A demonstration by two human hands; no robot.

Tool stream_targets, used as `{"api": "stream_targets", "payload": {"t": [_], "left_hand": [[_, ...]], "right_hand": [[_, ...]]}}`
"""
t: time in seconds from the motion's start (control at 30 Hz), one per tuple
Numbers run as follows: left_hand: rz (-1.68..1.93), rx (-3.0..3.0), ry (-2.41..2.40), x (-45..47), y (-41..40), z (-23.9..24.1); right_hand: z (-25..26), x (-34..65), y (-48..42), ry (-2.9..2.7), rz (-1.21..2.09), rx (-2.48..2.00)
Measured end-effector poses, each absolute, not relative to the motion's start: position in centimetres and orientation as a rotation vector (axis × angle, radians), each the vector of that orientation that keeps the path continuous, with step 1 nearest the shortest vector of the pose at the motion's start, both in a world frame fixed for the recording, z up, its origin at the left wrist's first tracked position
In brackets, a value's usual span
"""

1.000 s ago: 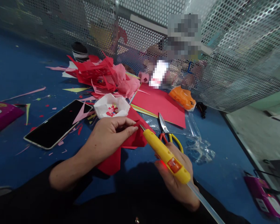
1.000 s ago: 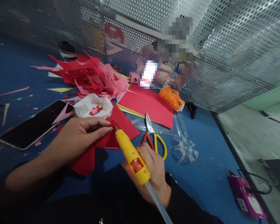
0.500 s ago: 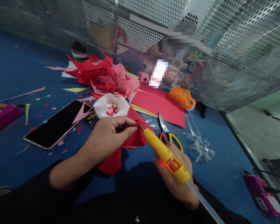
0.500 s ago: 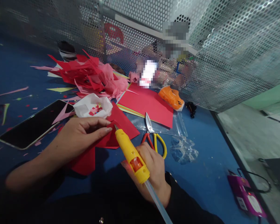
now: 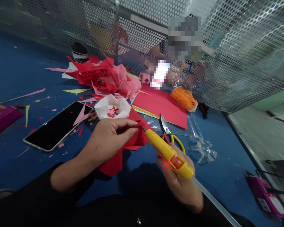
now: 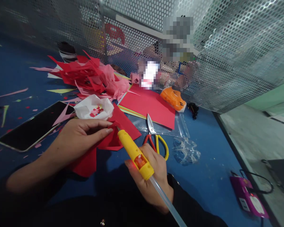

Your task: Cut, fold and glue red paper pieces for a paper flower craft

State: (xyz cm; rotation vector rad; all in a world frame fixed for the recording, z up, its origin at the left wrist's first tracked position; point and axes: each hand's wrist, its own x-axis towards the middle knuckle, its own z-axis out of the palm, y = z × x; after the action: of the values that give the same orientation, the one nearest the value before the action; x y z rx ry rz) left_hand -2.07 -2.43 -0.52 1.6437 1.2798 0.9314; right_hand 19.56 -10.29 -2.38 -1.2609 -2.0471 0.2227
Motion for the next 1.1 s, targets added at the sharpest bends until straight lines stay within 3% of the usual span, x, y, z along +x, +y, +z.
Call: {"api": "stream_targets", "payload": {"t": [0.5,0.77,1.0,1.1], "left_hand": [[0.908,1.628,1.361,-2.3,-2.3,-0.5],[0.919,1.614,1.374,-2.6,-2.3,-0.1],[0.919,1.655,1.433,-3.6,-2.3,-0.2],[0.918,1.662,1.441,-4.0,-2.5,-0.3]], "right_hand": [[-3.2,20.1,-10.3,-1.888,0.205,-1.344],[-2.4,23.4,-8.7,-1.725,0.335,-1.659],[-1.9,31.0,-10.3,-1.703,-0.283,-2.191],[-2.5,32.6,-10.8,-1.748,-0.364,-2.321]]}}
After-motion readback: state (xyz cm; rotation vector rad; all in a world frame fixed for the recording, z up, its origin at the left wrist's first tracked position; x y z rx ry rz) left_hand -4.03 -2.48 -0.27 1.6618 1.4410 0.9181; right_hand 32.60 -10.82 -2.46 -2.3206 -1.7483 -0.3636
